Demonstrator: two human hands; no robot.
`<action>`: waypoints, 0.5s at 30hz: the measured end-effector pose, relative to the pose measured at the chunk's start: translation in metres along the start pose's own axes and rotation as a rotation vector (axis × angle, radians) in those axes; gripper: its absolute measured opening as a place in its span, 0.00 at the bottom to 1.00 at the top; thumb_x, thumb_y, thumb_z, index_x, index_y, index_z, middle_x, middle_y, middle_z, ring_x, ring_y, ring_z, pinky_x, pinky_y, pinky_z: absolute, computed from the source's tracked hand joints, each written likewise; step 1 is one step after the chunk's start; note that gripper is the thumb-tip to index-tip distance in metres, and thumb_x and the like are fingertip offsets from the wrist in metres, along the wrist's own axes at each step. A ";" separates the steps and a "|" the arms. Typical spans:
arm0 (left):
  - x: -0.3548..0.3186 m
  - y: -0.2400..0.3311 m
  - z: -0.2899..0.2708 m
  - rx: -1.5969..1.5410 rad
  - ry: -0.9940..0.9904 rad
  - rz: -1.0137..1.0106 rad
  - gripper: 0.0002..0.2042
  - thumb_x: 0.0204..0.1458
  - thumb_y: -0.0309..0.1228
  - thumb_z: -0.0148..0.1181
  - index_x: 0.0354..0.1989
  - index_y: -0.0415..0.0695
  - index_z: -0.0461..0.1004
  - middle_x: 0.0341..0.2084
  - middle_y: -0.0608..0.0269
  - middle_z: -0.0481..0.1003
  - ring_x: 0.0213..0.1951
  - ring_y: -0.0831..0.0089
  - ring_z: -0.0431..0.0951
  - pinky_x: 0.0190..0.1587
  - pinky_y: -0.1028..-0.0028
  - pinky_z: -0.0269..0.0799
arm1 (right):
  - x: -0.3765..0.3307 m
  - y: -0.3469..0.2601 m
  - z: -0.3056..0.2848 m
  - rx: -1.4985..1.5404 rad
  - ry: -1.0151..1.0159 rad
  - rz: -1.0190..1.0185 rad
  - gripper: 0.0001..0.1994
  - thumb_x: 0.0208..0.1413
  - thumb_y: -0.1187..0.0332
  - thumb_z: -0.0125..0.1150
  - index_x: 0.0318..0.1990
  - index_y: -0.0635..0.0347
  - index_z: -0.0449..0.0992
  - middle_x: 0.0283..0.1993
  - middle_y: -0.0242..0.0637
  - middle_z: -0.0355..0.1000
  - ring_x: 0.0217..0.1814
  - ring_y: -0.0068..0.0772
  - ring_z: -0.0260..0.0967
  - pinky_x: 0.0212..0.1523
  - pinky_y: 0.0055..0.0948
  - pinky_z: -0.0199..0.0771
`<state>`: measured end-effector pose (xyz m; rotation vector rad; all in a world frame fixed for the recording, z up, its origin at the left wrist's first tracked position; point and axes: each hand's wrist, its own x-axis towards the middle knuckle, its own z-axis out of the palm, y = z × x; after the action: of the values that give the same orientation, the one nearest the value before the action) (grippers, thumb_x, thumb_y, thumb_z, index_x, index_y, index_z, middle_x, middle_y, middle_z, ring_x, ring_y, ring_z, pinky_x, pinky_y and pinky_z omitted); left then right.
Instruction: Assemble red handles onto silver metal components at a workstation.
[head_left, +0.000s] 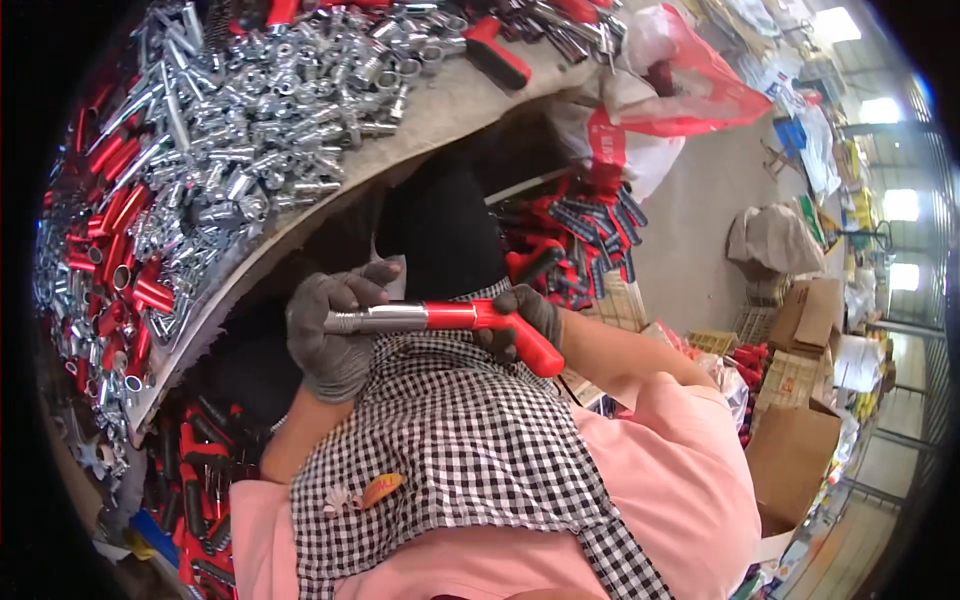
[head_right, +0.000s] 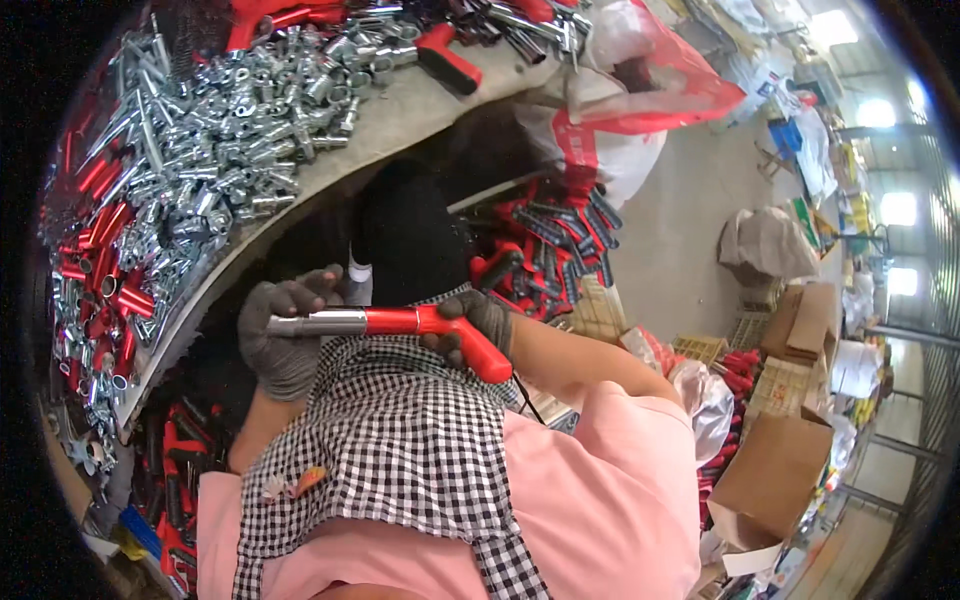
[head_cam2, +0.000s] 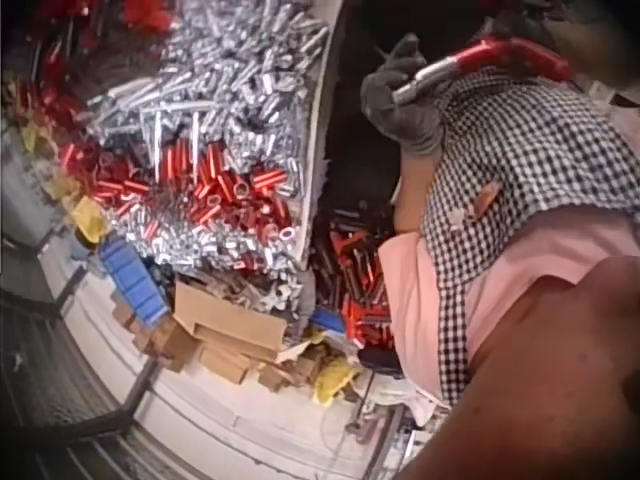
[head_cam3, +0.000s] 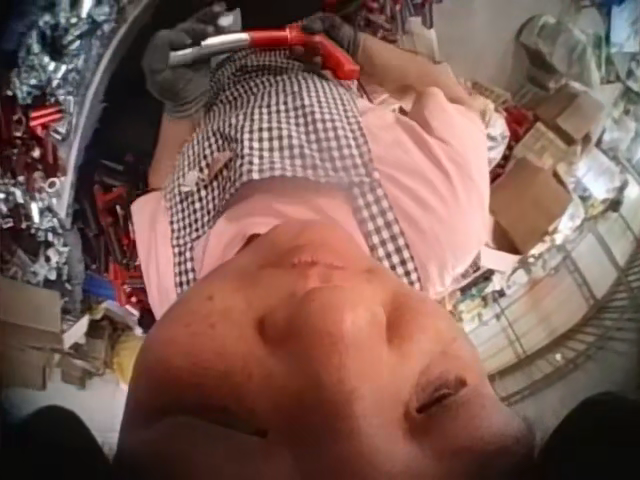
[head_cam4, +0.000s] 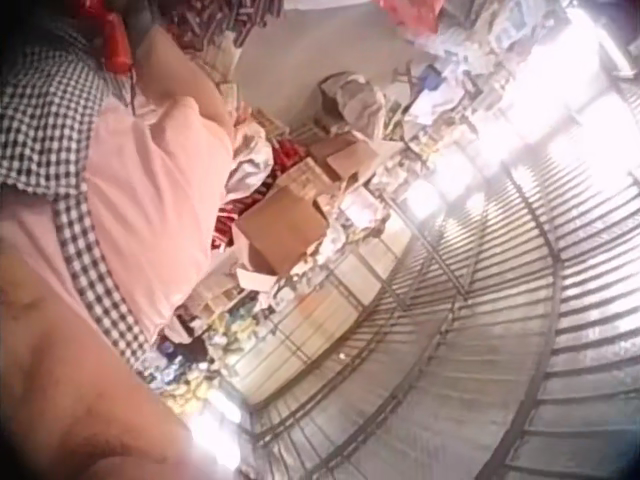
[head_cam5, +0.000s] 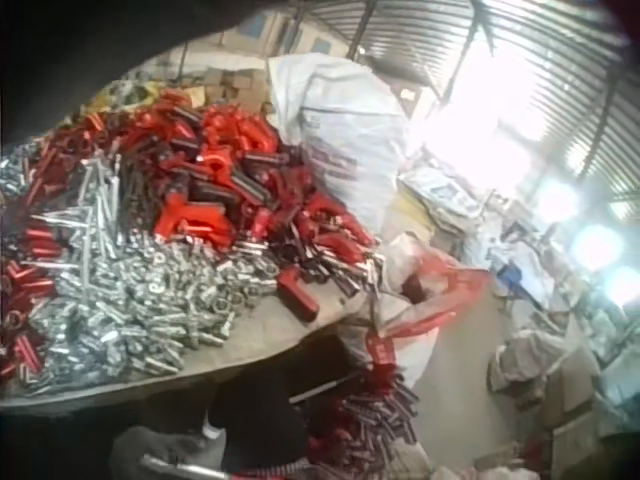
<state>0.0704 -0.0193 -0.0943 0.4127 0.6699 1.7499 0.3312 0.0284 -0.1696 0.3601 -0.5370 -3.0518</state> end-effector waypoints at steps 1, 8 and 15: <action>0.005 0.010 0.014 0.109 -0.369 0.126 0.17 0.57 0.38 0.45 0.19 0.40 0.68 0.21 0.45 0.74 0.36 0.47 0.77 0.51 0.45 0.65 | -0.003 0.005 -0.003 0.047 -0.076 0.030 0.29 0.52 0.66 0.56 0.61 0.62 0.57 0.38 0.51 0.73 0.28 0.34 0.73 0.36 0.40 0.77; 0.027 0.013 0.075 0.134 -0.953 0.020 0.11 0.50 0.35 0.58 0.26 0.38 0.76 0.28 0.43 0.78 0.39 0.44 0.77 0.51 0.48 0.65 | -0.029 -0.007 -0.019 -0.190 -0.282 0.045 0.29 0.48 0.62 0.61 0.56 0.68 0.61 0.29 0.43 0.69 0.21 0.28 0.68 0.24 0.32 0.75; 0.044 -0.003 0.020 0.519 -0.249 -0.110 0.30 0.54 0.41 0.60 0.61 0.42 0.56 0.49 0.55 0.70 0.48 0.70 0.72 0.43 0.75 0.71 | -0.154 0.048 0.119 -1.071 0.657 -1.121 0.33 0.32 0.65 0.68 0.51 0.69 0.70 0.36 0.45 0.75 0.28 0.31 0.74 0.29 0.28 0.77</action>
<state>0.0722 0.0278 -0.0838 0.9156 0.9437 1.3772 0.4534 0.0327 -0.0108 1.8608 1.7273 -2.9699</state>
